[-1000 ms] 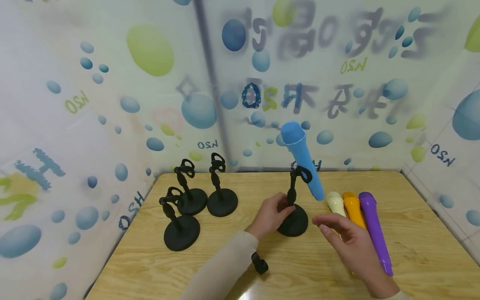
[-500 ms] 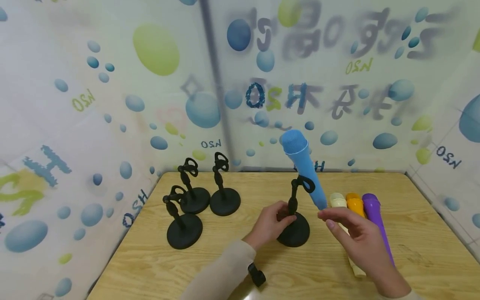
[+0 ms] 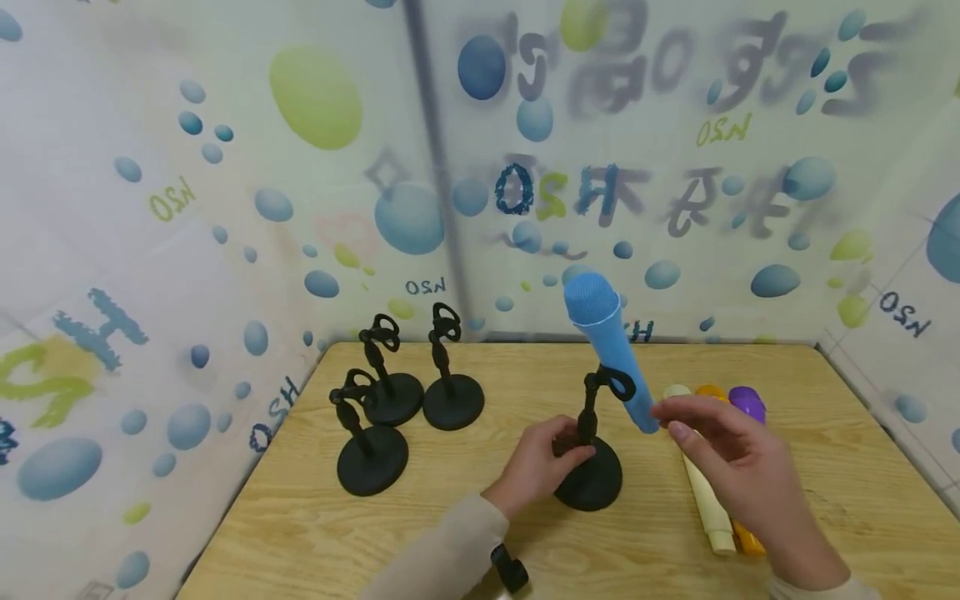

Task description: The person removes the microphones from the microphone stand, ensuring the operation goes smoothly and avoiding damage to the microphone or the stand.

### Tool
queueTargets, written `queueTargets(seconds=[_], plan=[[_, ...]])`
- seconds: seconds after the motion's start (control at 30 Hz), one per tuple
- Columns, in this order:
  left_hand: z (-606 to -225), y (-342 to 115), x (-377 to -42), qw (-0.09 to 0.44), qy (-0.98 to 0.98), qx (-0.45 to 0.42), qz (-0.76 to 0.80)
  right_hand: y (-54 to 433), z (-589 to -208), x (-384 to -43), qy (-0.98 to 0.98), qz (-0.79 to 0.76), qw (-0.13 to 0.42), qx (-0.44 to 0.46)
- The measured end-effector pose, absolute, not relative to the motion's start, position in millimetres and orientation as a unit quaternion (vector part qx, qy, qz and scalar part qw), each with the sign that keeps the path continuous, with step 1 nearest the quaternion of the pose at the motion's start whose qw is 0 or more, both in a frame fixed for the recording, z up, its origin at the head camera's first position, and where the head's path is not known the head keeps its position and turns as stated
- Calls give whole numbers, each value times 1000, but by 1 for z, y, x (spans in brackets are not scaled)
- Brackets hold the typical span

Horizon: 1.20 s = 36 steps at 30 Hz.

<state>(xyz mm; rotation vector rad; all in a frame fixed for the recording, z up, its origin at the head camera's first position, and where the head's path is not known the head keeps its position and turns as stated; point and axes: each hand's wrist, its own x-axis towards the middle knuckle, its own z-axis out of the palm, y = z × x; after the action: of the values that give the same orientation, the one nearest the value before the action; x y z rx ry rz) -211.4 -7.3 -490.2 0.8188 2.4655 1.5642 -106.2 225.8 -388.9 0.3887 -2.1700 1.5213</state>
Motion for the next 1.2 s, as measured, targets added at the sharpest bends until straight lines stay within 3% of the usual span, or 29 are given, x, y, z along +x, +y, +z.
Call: queueTargets(seconds=[0.3, 1.2], plan=[[-489, -10, -201, 65, 798, 263, 538, 224, -369, -111, -799, 528, 256, 132], [-492, -10, -184, 66, 781, 275, 556, 211, -327, -133, -806, 494, 237, 224]])
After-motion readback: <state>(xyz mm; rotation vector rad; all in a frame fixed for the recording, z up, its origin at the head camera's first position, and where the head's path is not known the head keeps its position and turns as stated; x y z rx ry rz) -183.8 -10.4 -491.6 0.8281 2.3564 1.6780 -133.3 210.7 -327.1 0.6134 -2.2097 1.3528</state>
